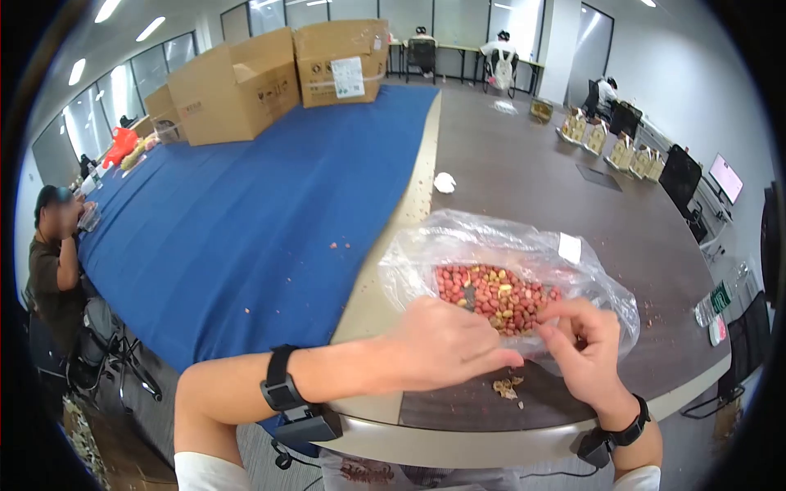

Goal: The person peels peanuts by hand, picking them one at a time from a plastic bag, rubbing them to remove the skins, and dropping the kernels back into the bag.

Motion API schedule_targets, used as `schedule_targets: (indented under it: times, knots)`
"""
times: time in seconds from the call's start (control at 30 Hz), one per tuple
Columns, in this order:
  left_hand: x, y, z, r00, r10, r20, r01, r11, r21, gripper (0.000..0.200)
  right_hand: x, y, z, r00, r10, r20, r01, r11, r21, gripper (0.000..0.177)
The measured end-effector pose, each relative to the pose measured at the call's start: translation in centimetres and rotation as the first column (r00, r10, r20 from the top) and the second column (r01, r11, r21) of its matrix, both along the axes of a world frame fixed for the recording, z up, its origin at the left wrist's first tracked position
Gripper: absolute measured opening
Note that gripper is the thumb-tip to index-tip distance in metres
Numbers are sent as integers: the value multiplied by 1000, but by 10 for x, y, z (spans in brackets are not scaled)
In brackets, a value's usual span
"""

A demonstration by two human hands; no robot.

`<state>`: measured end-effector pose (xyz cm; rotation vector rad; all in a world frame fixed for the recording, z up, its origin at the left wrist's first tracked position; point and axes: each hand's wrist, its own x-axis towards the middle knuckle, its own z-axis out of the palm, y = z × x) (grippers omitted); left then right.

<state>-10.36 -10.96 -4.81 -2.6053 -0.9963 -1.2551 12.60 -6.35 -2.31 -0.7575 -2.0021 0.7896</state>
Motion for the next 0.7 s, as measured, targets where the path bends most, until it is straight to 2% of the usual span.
schedule_targets:
  times: [0.03,0.07,0.13,0.17,0.2,0.23,0.27,0.3,0.33,0.4,0.43,0.47,0.5,0.53,0.6,0.7]
  knots:
    - [-1,-1,3,999,46,3,-46,999,11,36,-1,1,-6,996,-8,-88,11,999,34,7]
    - [0,1,3,999,29,18,-29,1000,-4,36,-1,6,-10,997,-26,-71,28,999,20,7]
    - [4,6,-1,965,-17,263,45,994,-100,18,0,19,-13,990,140,-35,-116,914,388,18]
    - [8,10,-5,953,24,301,-19,1000,-17,9,3,18,-10,988,150,23,-148,914,377,20]
    - [8,10,-8,946,2,324,7,1000,-28,9,6,12,-6,991,125,45,-133,922,364,20]
    - [4,8,-11,945,16,325,11,997,-80,11,6,5,-2,994,102,33,-105,985,133,17]
    - [2,8,-10,947,33,320,8,992,-125,13,4,2,0,997,79,17,-77,992,-98,15]
    - [4,5,-8,942,39,333,16,987,-161,16,0,4,-7,996,56,-68,-61,995,-77,12]
    - [2,3,-6,940,40,338,18,986,-167,16,3,3,-5,997,54,-63,-59,995,-83,12]
    - [-5,-2,1,988,56,141,-23,973,-229,38,7,2,3,1000,11,27,-5,980,-200,7]
    - [-4,-2,1,988,62,139,-28,972,-233,38,6,3,1,999,30,-14,-31,995,-94,6]
    - [-1,0,0,994,11,112,5,990,-143,49,7,5,0,999,34,-17,-36,995,-95,6]
    - [0,1,0,996,-40,80,44,998,-52,59,10,6,-1,997,75,14,-75,997,-9,12]
    - [-1,1,1,996,-37,80,42,998,-53,59,12,7,-3,992,112,52,-116,991,73,18]
    - [-3,-1,2,995,-90,31,91,995,-50,64,10,7,-12,988,136,78,-143,986,83,21]
    - [-3,0,2,998,-53,-15,53,999,4,59,6,7,-13,982,156,103,-165,983,82,22]
